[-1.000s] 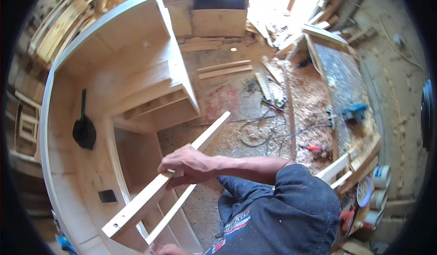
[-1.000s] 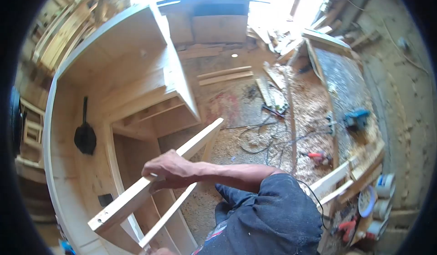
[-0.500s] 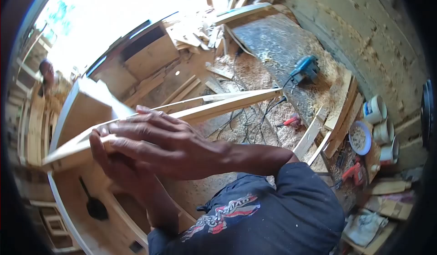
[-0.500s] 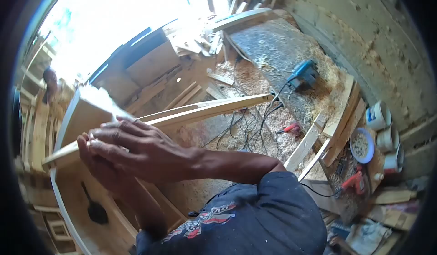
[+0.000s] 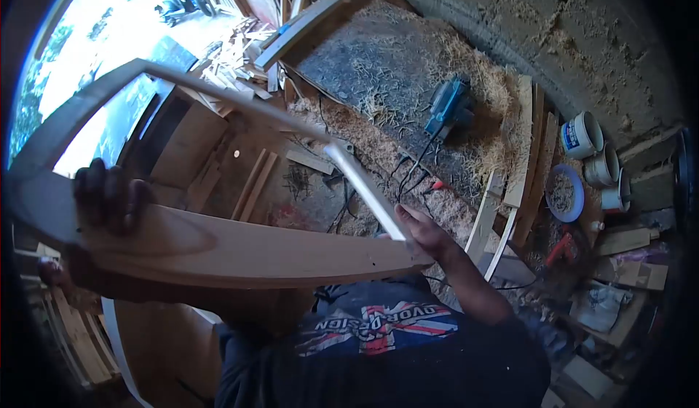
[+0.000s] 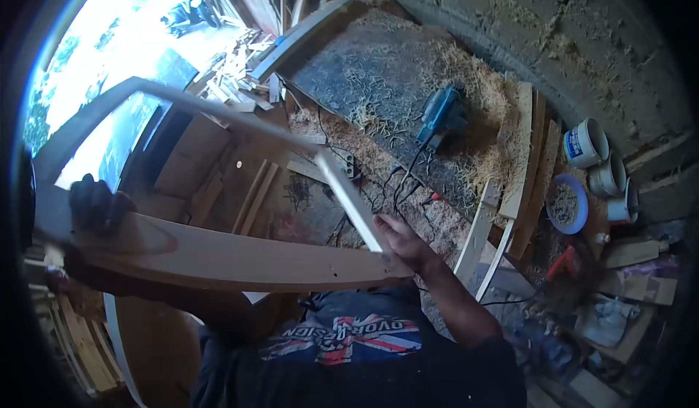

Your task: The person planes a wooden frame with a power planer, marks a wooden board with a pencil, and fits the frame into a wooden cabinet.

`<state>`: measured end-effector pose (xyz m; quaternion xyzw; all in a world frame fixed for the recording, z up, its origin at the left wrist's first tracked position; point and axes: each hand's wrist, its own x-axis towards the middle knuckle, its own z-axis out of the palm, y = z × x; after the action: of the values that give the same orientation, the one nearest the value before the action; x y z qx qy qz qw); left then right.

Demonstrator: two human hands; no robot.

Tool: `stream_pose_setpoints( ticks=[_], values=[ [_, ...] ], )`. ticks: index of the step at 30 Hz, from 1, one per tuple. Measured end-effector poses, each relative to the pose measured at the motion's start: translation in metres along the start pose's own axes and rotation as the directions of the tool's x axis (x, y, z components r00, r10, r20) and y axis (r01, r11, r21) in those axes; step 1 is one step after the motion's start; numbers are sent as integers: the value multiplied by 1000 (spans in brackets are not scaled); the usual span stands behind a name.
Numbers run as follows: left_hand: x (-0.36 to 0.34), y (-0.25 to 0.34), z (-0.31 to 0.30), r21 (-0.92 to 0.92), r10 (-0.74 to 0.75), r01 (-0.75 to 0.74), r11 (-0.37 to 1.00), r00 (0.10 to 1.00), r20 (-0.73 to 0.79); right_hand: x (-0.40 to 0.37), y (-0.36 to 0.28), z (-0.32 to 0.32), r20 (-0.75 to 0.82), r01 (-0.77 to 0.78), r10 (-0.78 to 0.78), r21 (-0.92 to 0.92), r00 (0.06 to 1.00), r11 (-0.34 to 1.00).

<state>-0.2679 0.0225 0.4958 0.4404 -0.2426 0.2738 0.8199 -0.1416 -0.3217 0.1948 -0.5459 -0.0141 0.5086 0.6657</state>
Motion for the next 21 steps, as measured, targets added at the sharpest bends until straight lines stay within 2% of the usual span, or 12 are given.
stream_pose_setpoints(
  ticks=[1,3,4,5,6,7,9,10,14,16,20,21],
  values=[
    [18,-4,-21,-11,-11,11,1000,1000,-3,3,-9,3,-13,-7,7,7,1000,1000],
    [48,-17,-71,-186,72,-7,982,936,343,13,-34,3,-52,236,-232,130,971,963],
    [54,-34,-91,-197,74,-5,980,935,347,14,-48,0,-182,306,-278,152,943,940],
    [57,-54,-116,219,188,-186,958,982,11,18,-53,-12,-297,376,-311,197,903,905],
    [57,-75,-146,624,408,-175,762,878,-252,20,-56,-28,-414,448,-329,232,849,863],
    [56,-99,-172,613,393,-168,772,884,-253,12,-68,-36,-492,467,-346,146,799,872],
    [54,-162,-218,107,18,38,994,876,-482,6,-86,-50,-606,538,-485,-108,631,836],
    [51,-197,-245,-179,-189,110,978,837,-514,6,-88,-59,-612,571,-601,-279,515,772],
    [32,-342,-335,-450,-503,274,850,676,-538,8,-82,-72,-733,557,-589,-347,341,754],
    [38,-368,-331,-525,-607,318,790,524,-597,6,-86,-51,-762,370,-552,-431,339,823],
    [44,-396,-361,-590,-676,357,724,536,-506,33,-61,-45,-829,375,-526,-434,189,819],
    [48,-394,-364,-562,-672,382,733,531,-516,35,-67,-35,-840,338,-499,-415,215,845]
  ],
)
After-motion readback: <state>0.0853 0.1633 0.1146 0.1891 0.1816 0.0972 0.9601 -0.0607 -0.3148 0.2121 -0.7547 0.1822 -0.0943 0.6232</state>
